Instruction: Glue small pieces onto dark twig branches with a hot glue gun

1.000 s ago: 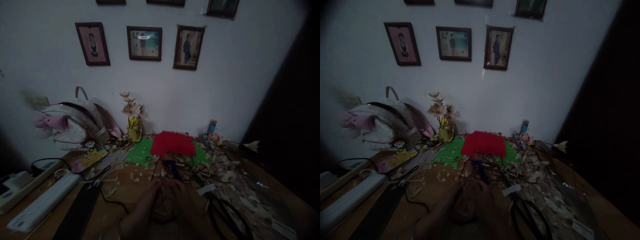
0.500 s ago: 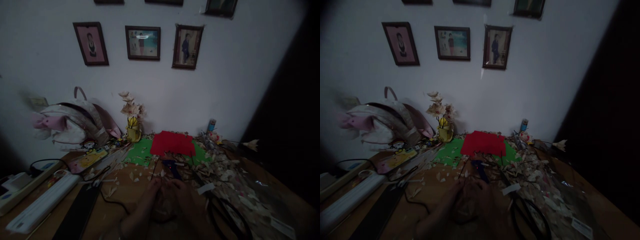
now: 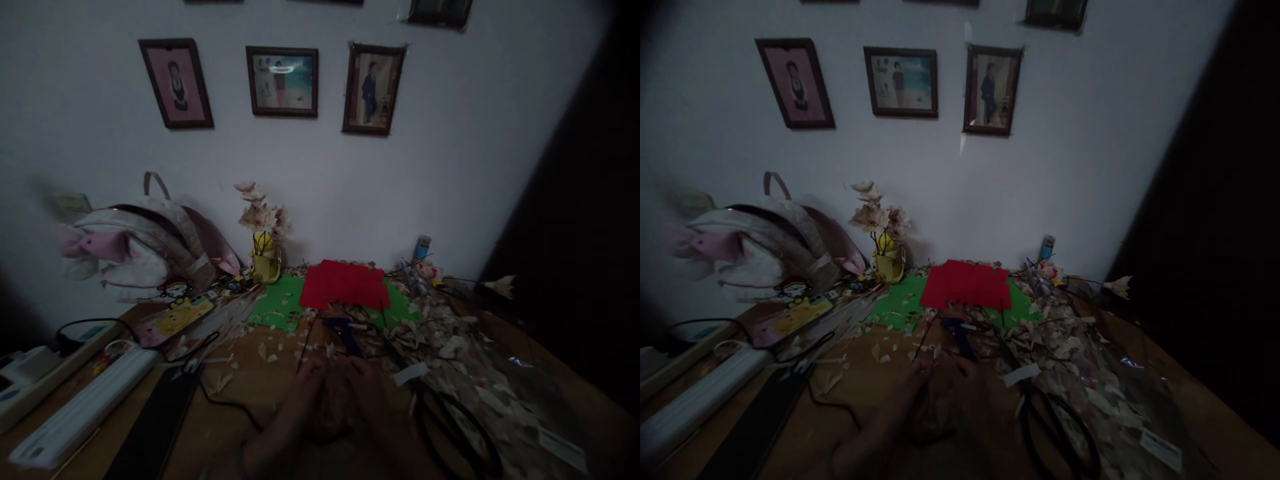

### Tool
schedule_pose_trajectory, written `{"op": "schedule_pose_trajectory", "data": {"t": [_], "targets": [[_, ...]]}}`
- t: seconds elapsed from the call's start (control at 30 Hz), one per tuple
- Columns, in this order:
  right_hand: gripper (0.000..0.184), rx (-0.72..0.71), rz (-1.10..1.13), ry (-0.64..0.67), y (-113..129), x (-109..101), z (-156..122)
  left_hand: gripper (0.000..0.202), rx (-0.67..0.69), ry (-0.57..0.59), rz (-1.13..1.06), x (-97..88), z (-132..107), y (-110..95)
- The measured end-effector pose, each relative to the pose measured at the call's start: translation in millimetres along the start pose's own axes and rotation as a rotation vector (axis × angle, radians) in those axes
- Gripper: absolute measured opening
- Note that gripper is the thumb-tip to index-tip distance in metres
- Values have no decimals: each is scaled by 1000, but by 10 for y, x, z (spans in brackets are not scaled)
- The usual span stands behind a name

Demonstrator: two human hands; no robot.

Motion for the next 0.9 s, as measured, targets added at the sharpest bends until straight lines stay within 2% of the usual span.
{"op": "schedule_pose_trajectory", "data": {"t": [0.17, 0.33, 0.63, 0.9], "targets": [[29, -1, 114, 81, -20, 96, 1, 31, -34, 13, -17, 15, 8, 34], [28, 32, 119, 64, -40, 81, 0, 33, -33, 28, -41, 25, 25, 104], [32, 6, 35, 61, 61, 55, -21, 27, 22, 59, -21, 30, -14, 26], [31, 40, 60, 82, 42, 74, -18, 23, 46, 117, -10, 69, -48, -6]]}}
Point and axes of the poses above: each hand's wrist, its own z-axis towards the middle knuckle, its own x-axis out of the palm, y = z × x, the point moved 8 cm from there along z, towards the middle knuckle, and after that the axes turned 3 degrees about -y, right-handed, at the moved point
